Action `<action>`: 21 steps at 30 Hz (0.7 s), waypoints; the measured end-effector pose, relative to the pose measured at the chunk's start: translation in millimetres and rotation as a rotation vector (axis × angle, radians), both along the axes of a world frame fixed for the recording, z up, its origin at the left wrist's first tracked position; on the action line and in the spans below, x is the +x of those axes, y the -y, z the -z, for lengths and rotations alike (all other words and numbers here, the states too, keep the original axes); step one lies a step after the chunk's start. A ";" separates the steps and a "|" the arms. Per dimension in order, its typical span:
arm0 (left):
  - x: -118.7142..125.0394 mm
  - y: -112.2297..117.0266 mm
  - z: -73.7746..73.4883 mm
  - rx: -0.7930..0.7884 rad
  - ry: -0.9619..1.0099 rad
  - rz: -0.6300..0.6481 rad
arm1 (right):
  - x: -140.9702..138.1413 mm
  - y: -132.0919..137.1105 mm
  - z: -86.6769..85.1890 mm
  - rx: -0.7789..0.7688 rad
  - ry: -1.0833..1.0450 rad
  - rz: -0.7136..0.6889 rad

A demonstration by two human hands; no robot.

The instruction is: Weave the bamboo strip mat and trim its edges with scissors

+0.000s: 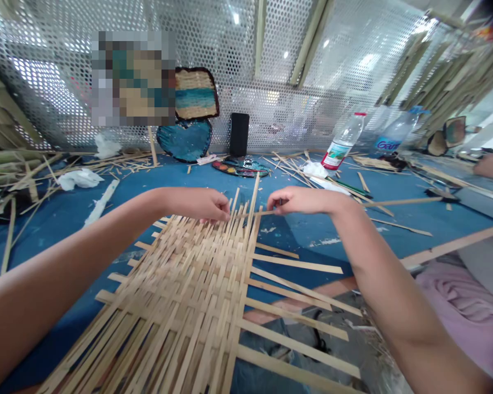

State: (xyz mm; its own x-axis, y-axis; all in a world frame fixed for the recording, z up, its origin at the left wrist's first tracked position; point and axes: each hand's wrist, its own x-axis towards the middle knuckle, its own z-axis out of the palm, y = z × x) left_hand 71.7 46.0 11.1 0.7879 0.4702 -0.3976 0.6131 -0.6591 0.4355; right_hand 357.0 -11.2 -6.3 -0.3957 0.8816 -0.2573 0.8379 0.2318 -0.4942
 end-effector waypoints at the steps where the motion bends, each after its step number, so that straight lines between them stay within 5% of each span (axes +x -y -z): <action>1: 1.1 1.1 1.0 -0.044 0.017 0.007 | 4.4 -2.0 -1.5 0.033 0.011 0.049; 8: 15.2 9.2 16.3 -0.125 0.058 -0.038 | 31.1 -11.8 0.2 0.249 -0.008 0.506; 16: 24.9 27.1 26.5 0.209 0.028 -0.073 | 15.8 -14.6 5.4 0.411 -0.288 0.580; 21: 35.6 73.2 4.4 0.545 -0.123 -0.021 | 10.3 -19.0 10.3 0.545 -0.287 0.600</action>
